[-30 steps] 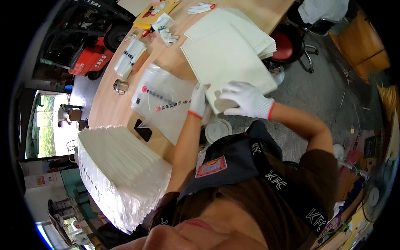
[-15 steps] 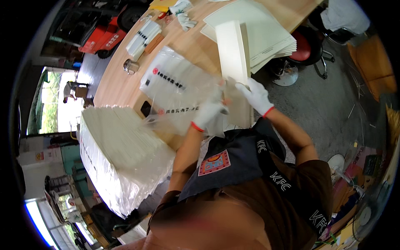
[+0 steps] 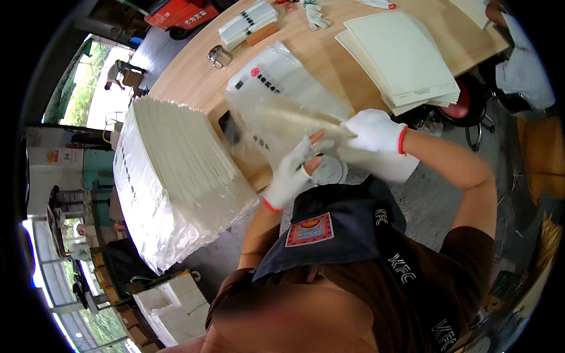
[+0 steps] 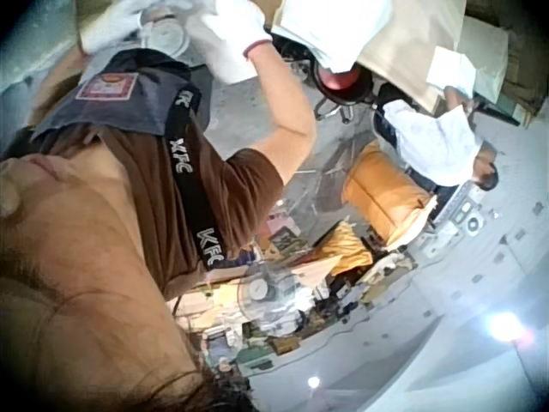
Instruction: The person repeatedly picks up stacks of white papers from a table, places them into a clear plastic bag, and sets the bag down. The person wears white gloves and a brown shirt with a KFC logo. The task is performed continuously throughout the clip.
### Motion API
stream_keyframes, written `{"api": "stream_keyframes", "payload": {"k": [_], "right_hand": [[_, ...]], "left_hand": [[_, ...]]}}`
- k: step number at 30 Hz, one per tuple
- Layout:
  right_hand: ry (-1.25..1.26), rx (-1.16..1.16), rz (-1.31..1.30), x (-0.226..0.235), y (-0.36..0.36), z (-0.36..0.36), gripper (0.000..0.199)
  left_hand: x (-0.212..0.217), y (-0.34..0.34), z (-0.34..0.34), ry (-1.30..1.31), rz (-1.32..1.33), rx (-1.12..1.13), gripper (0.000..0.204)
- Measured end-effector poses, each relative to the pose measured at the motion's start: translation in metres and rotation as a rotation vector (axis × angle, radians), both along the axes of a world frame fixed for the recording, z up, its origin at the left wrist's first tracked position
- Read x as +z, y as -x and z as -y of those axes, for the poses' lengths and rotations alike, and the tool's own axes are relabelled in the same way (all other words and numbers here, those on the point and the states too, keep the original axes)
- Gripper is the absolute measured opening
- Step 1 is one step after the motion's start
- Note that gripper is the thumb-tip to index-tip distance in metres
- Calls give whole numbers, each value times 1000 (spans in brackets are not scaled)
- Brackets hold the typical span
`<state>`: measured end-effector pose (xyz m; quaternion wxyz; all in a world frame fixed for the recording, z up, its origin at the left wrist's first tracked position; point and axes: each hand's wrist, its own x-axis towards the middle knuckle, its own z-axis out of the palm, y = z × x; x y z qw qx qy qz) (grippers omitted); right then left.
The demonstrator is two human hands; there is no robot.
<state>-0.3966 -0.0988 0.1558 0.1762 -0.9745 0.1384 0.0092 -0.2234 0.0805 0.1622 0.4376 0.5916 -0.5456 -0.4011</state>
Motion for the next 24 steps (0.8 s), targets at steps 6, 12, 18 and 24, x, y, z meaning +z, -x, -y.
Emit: {"api": "stream_keyframes", "payload": {"k": [6, 12, 18, 24], "right_hand": [[-1641, -415, 200, -39, -30, 15, 32], [38, -147, 74, -28, -69, -18, 35], [95, -86, 522, -61, -34, -70, 36], [85, -558, -169, -108, -34, -26, 19]], "left_hand": [[-61, -6, -6, 392, 407, 178, 13], [-1, 37, 66, 293, 470, 107, 33], [-102, -17, 27, 88, 194, 373, 17], [-182, -21, -57, 72, 1048, 435, 5]]}}
